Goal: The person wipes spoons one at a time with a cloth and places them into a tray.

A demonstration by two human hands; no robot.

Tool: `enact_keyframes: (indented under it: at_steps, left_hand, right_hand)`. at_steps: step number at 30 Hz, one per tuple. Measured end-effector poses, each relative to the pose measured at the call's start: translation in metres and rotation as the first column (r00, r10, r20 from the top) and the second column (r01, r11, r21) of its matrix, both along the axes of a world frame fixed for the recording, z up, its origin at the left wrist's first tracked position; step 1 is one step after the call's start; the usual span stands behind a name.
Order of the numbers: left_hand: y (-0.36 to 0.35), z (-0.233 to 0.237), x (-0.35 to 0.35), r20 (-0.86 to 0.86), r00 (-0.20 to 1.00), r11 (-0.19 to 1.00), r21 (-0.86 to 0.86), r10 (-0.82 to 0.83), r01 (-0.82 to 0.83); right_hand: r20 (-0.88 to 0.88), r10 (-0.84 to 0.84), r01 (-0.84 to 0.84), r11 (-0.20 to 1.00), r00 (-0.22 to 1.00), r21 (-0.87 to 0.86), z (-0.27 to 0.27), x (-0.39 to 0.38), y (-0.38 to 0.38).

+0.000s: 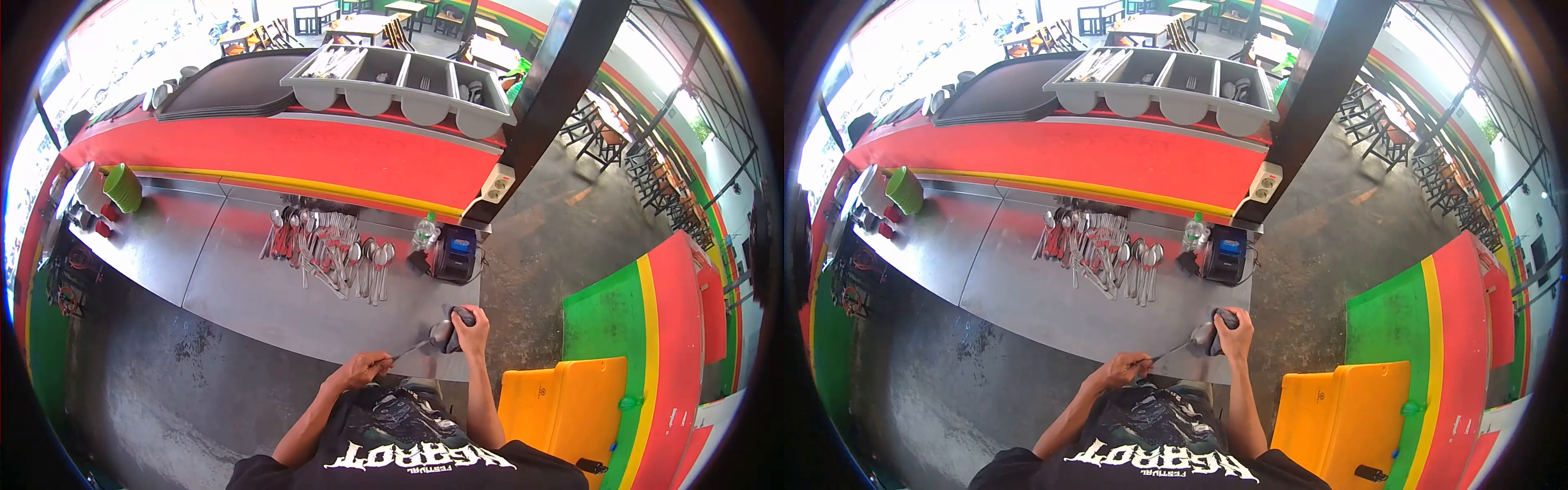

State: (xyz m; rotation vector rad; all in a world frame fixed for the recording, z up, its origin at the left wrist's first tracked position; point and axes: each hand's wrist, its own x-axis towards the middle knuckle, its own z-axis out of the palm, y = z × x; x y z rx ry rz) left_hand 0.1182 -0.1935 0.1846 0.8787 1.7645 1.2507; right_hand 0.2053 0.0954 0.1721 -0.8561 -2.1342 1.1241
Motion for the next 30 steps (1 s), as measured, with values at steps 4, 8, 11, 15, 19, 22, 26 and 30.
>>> enact_keyframes:
  at_steps: [4,8,11,15,19,22,26,30]
  left_hand:
    - [-0.006,-0.019,0.004,0.134,0.985,0.981,0.147,0.106,-0.126]
    - [0.002,-0.013,0.005,0.27,0.948,0.96,0.173,0.171,-0.222]
    - [0.011,-0.023,0.006,0.399,0.905,0.925,0.267,0.149,-0.271]
    - [0.024,-0.024,0.014,0.69,0.717,0.831,0.452,-0.096,-0.324]
    - [0.032,-0.024,0.012,0.745,0.582,0.795,0.548,-0.324,-0.259]
    - [0.036,-0.014,0.007,0.785,0.557,0.827,0.486,-0.27,-0.283]
    - [0.051,0.019,-0.019,0.687,0.726,0.876,0.346,0.008,-0.337]
    - [0.073,0.064,-0.057,0.578,0.814,0.888,0.346,0.054,-0.305]
  right_hand:
    - [0.08,-0.008,0.013,0.998,0.997,-0.059,-0.016,0.007,-0.005]
    - [0.066,0.191,-0.166,0.948,0.979,-0.272,-0.053,0.009,-0.014]
    - [-0.245,0.369,-0.442,0.708,0.896,-0.55,-0.028,0.001,-0.046]
    - [-0.496,0.479,-0.681,0.379,0.724,-0.627,0.015,-0.01,-0.077]
    - [-0.522,0.537,-0.712,0.238,0.663,-0.66,0.039,-0.016,-0.091]
    - [-0.484,0.547,-0.7,0.301,0.683,-0.647,0.053,-0.026,-0.085]
    - [-0.409,0.49,-0.62,0.421,0.77,-0.662,0.089,-0.04,-0.068]
    - [-0.34,0.422,-0.536,0.738,0.84,-0.409,0.099,-0.07,-0.043]
